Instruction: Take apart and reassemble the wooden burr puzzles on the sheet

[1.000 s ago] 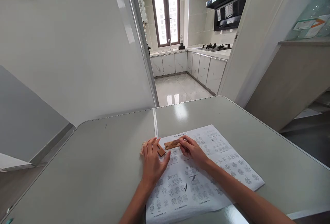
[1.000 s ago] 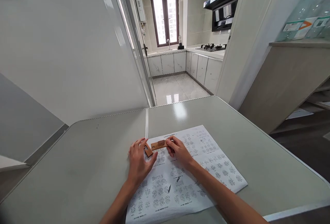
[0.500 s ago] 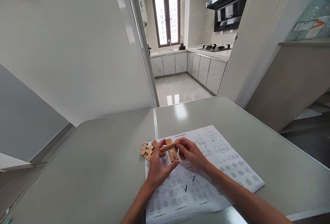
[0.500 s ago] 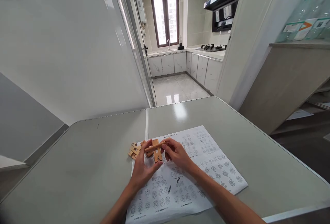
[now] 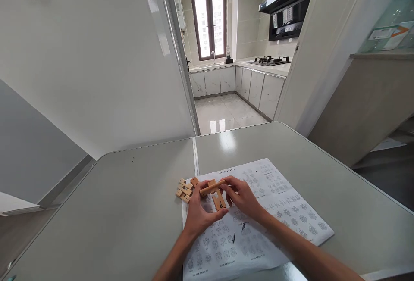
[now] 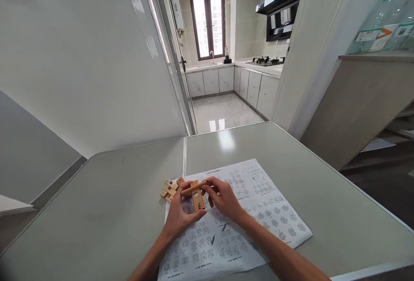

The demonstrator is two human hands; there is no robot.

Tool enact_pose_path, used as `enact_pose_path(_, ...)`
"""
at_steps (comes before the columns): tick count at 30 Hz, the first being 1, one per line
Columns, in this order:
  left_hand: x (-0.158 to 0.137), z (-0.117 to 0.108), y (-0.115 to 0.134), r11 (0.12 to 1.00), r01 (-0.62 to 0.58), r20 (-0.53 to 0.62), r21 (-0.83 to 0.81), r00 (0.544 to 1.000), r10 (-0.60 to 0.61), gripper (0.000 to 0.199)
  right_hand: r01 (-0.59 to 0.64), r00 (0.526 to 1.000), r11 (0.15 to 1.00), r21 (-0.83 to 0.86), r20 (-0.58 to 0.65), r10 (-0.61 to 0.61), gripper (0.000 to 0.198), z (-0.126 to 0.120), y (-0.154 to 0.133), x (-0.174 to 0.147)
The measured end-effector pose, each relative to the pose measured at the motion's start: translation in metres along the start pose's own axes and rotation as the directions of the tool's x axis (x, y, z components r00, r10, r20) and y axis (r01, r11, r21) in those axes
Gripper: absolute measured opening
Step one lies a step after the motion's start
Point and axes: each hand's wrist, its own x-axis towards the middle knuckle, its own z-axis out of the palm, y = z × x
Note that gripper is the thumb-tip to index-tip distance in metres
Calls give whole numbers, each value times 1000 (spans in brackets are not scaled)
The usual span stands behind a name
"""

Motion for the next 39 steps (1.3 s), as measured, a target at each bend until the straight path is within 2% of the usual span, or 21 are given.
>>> enact_pose_path(9, -1, 3, 0, 997, 5, 24, -83, 1000, -3, 81, 33, 996, 995, -91, -81, -40, 32, 0, 0, 0)
enact_pose_path(12, -1, 4, -2, 995, 3, -146, -102, 989, -18, 75, 49, 991, 996, -79, -124, -58, 30, -1, 1, 2)
enact_pose_path(14, 0, 5, -2, 990, 37, -266, -134, 961, -72, 55, 70, 986, 993, -98, -147, -84, 29, -1, 2, 1)
enact_pose_path(15, 1, 5, -2, 985, 66, -273, -161, 956, -109, 46, 81, 983, 990, -117, -152, -98, 28, -1, 2, 1)
enact_pose_path(16, 1, 5, -1, 976, 99, -235, -192, 961, -144, 40, 91, 982, 986, -141, -151, -113, 26, 0, 3, 0)
enact_pose_path(19, 3, 7, 2, 938, 198, 13, -286, 979, -203, 43, 117, 986, 970, -213, -95, -140, 20, 3, 5, -4)
enact_pose_path(21, 3, 8, 3, 920, 224, 97, -322, 974, -204, 44, 125, 990, 969, -215, -42, -137, 18, 4, 5, -6)
enact_pose_path(25, 3, 6, 3, 929, 208, 85, -305, 978, -191, 41, 30, 998, 999, -33, 61, -28, 33, 3, 1, -3)
enact_pose_path(28, 2, 3, 7, 963, 176, 143, -205, 979, -148, 39, -96, 978, 987, 131, 199, 69, 47, 0, -2, 0)
enact_pose_path(32, 0, 2, 13, 984, 127, 233, -127, 968, -95, 36, -169, 934, 971, 172, 341, 102, 42, -3, -3, 1)
enact_pose_path(39, 0, 4, 9, 960, 193, 263, -204, 955, -136, 41, -168, 952, 964, 205, 286, 105, 40, -1, 1, 3)
